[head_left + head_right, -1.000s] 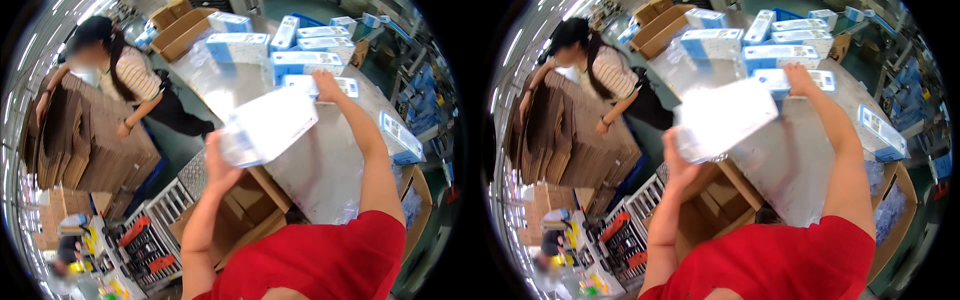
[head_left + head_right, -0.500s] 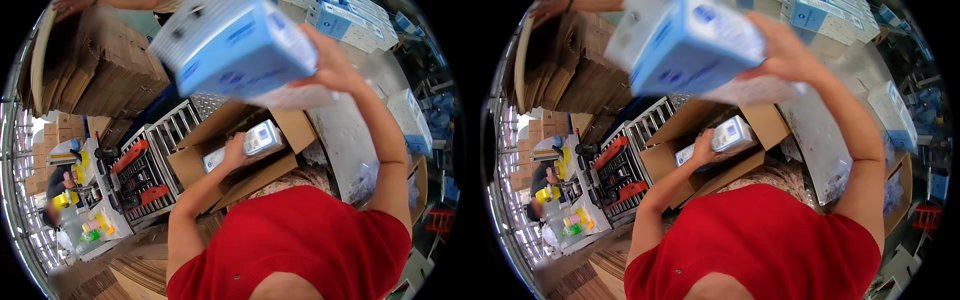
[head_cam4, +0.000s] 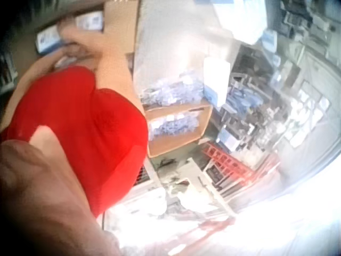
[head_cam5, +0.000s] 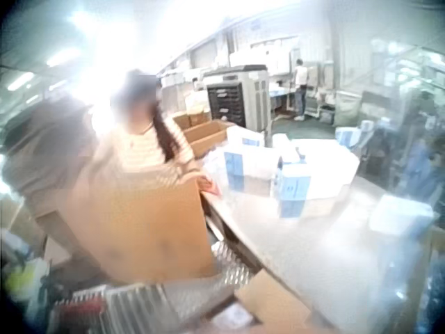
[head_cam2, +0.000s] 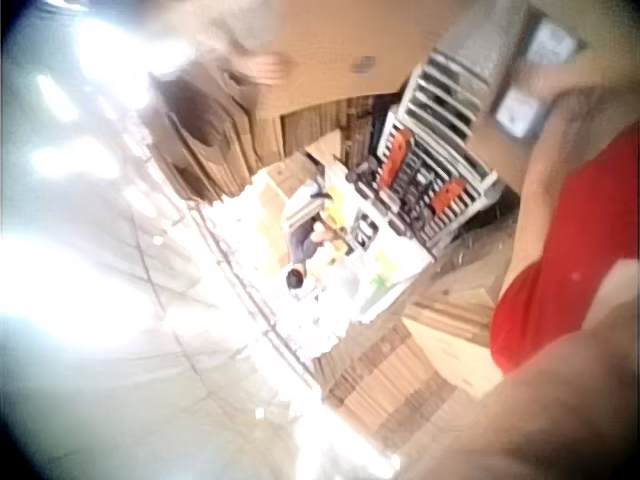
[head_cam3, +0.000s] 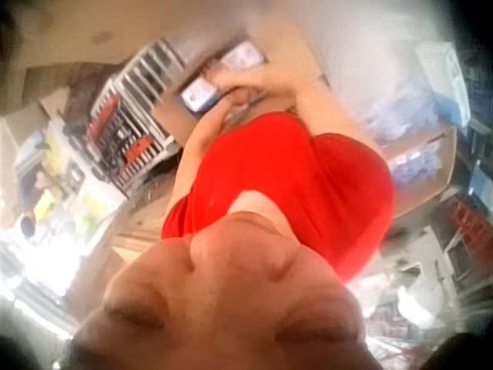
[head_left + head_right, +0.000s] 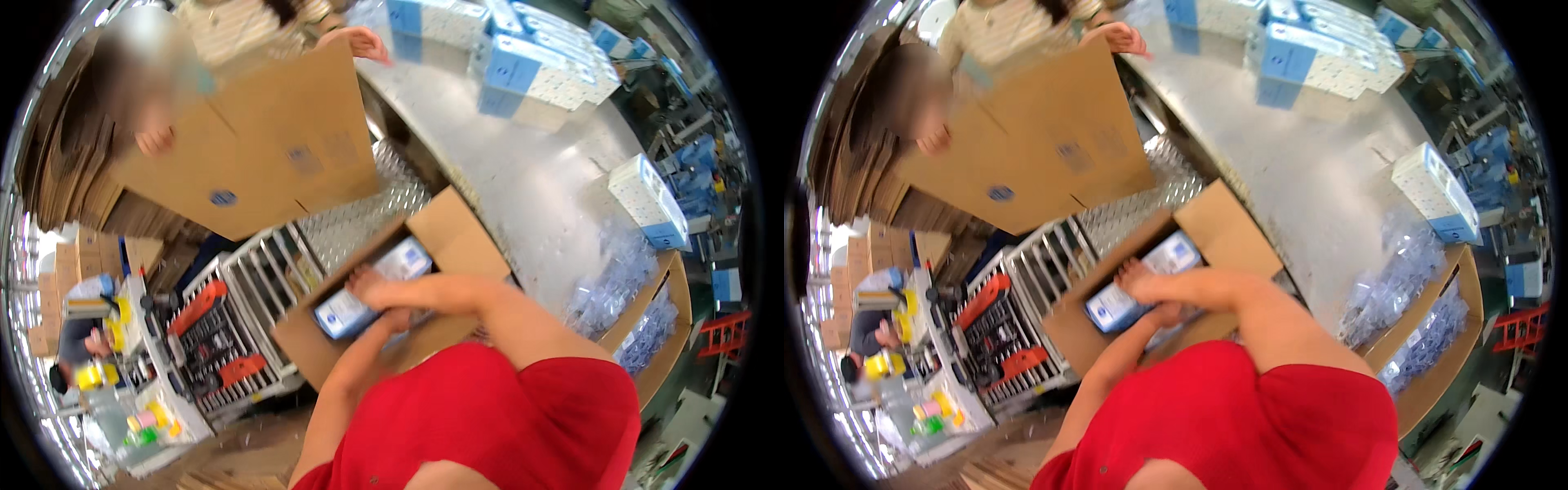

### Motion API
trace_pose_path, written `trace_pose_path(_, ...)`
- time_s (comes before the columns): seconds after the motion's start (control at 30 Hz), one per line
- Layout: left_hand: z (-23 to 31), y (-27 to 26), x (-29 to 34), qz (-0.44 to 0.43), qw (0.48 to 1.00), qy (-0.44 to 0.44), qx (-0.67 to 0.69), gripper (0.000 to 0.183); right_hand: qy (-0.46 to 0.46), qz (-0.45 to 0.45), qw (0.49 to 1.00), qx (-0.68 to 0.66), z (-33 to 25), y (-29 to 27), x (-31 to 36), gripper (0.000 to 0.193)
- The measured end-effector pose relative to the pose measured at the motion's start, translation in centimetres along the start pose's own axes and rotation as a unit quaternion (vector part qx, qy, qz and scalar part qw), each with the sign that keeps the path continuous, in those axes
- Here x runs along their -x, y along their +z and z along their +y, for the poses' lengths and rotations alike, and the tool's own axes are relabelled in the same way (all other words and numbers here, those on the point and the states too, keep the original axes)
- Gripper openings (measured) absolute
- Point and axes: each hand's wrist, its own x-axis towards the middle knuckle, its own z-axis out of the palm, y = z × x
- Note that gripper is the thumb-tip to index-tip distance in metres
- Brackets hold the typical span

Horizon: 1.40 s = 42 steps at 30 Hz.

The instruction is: The person packs blue and white rectangular packages into cardboard boxes, folds the box flaps, and pushes the boxes onto a conveyor belt.

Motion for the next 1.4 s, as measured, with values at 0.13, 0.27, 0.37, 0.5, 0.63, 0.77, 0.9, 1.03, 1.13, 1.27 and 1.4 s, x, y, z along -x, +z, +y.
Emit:
trace_pose_path(0.13, 1.1, -3.4, -0.1, -0.227, 0.972, -0.057, 0.02, 0.072, -0.082, -0.143, 0.984, -0.074, 4.6, 1.9, 1.4, 0.026)
trace_pose_path(0.27, 4.2, -8.2, 0.8, -0.119, 0.989, -0.018, 0.088, 0.063, 0.016, -0.059, 0.994, -0.092, 15.8, -16.2, 4.6, 0.017)
trace_pose_path(0.37, 5.6, -11.5, 0.3, -0.036, 0.991, -0.024, 0.126, 0.059, 0.103, 0.28, 0.946, -0.124, 36.5, -20.9, 10.9, 0.015)
trace_pose_path(0.5, 12.0, -20.4, -0.8, 0.039, 0.987, -0.01, 0.157, 0.052, 0.427, 0.108, 0.886, 0.141, 53.4, -27.8, 21.3, 0.085)
trace_pose_path(0.63, 17.2, -27.2, -3.4, 0.15, 0.984, 0.047, 0.078, 0.048, 0.463, 0.032, 0.86, 0.211, 54.5, -28.1, 19.7, 0.092)
trace_pose_path(0.77, 22.1, -33.4, -11.5, 0.235, 0.959, 0.132, -0.092, 0.061, 0.334, 0.087, 0.937, 0.053, 53.9, -27.5, 17.7, 0.086)
trace_pose_path(0.9, 26.7, -37.3, -19.5, 0.367, 0.884, 0.148, -0.249, 0.083, 0.226, 0.115, 0.966, -0.056, 50.4, -28.7, 16.2, 0.071)
trace_pose_path(1.03, 28.4, -36.7, -25.3, 0.254, 0.929, 0.083, -0.256, 0.09, 0.351, 0.222, 0.908, -0.061, 56.7, -30.3, 20.6, 0.066)
trace_pose_path(1.13, 28.8, -36.4, -26.1, 0.217, 0.947, 0.069, -0.226, 0.088, 0.55, 0.127, 0.818, 0.109, 62.5, -28.8, 29.7, 0.1)
trace_pose_path(1.27, 27.2, -36.1, -27.0, 0.249, 0.948, 0.074, -0.184, 0.085, 0.55, 0.13, 0.816, 0.121, 61.1, -28.2, 31.8, 0.117)
trace_pose_path(1.4, 25.0, -38.4, -20.0, 0.347, 0.931, 0.112, 0.005, 0.08, 0.464, 0.124, 0.863, 0.161, 57.6, -27.1, 32.1, 0.101)
